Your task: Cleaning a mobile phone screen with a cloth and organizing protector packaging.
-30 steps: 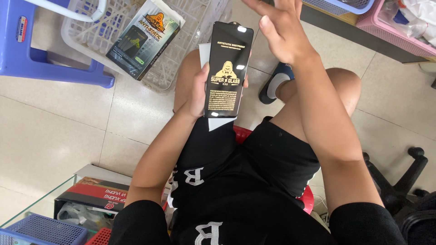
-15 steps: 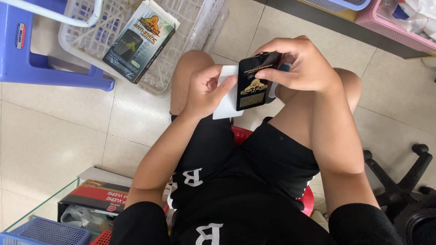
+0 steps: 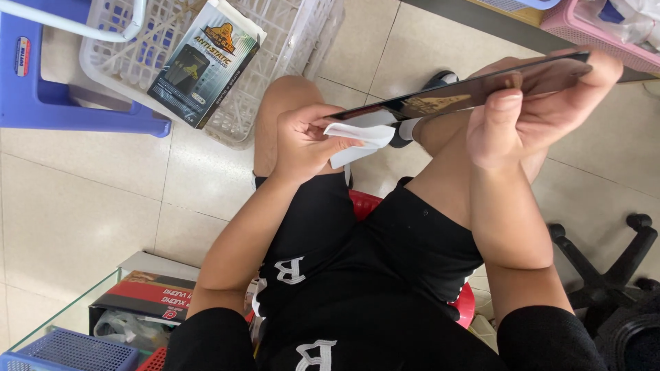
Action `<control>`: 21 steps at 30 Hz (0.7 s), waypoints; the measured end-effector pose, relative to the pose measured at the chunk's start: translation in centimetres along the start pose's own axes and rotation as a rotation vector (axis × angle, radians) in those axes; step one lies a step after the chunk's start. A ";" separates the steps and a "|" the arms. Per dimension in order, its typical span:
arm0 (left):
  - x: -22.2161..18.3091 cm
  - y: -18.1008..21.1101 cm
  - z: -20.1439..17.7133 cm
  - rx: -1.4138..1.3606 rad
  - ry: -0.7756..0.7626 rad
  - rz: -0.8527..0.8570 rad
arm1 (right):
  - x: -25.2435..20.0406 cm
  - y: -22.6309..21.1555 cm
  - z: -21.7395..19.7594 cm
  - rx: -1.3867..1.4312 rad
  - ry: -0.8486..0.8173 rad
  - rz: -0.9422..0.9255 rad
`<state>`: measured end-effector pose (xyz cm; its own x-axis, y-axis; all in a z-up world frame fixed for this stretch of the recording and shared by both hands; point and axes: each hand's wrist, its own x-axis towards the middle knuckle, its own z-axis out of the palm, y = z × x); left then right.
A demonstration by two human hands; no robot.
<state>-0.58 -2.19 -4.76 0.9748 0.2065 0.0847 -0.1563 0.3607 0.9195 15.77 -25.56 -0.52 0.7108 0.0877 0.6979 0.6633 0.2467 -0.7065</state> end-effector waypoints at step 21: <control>0.4 1.0 1.0 0.090 -0.015 -0.039 | 5.1 -7.2 3.1 -0.367 -0.555 0.105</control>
<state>-0.23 -2.67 -3.45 0.9822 0.1801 0.0528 -0.1034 0.2849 0.9530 13.96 -23.87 8.50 0.6154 0.6006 0.5105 0.7033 -0.1259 -0.6997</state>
